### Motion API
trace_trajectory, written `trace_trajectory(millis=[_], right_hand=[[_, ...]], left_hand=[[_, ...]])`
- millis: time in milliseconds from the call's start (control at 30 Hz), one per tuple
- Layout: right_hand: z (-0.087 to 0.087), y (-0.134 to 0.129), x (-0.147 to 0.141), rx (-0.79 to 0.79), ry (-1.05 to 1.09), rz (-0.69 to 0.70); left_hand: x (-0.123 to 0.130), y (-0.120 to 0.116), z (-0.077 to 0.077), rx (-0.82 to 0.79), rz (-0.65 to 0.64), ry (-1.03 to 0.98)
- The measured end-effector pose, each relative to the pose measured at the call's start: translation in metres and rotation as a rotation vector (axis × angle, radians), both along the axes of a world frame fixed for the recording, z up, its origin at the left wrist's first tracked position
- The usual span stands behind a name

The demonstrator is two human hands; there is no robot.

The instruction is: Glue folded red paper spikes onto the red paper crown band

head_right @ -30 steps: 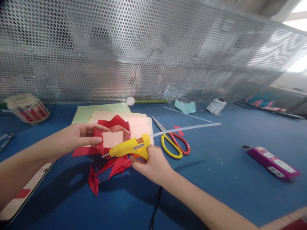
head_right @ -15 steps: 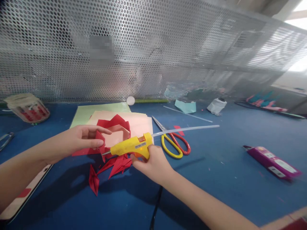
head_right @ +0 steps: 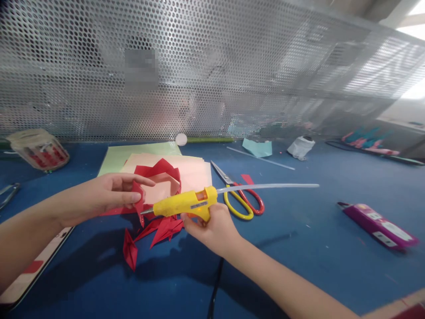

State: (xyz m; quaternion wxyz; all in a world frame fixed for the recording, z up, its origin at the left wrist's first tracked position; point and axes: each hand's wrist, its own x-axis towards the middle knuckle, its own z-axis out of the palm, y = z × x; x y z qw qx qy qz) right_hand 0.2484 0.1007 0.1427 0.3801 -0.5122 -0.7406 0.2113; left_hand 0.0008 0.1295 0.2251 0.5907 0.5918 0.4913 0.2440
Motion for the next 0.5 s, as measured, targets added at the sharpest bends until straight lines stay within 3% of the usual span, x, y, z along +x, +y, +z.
trace_trajectory(millis=[133,267,400,500], right_hand=[[0.003,0.000,0.001,0.010,-0.050,-0.013],[0.012,0.005,0.005,-0.042,-0.117,-0.112],[0.024,0.021,0.021,-0.093,-0.127,-0.307],[0.028,0.040,0.042,-0.246,-0.183,-0.408]], left_hand=[[-0.007,0.003,0.006,0.004,-0.012,-0.070],[-0.014,0.005,0.017,0.069,0.112,-0.116],[-0.018,0.006,0.022,0.246,0.254,-0.020],[-0.018,0.007,0.022,0.433,0.337,0.110]])
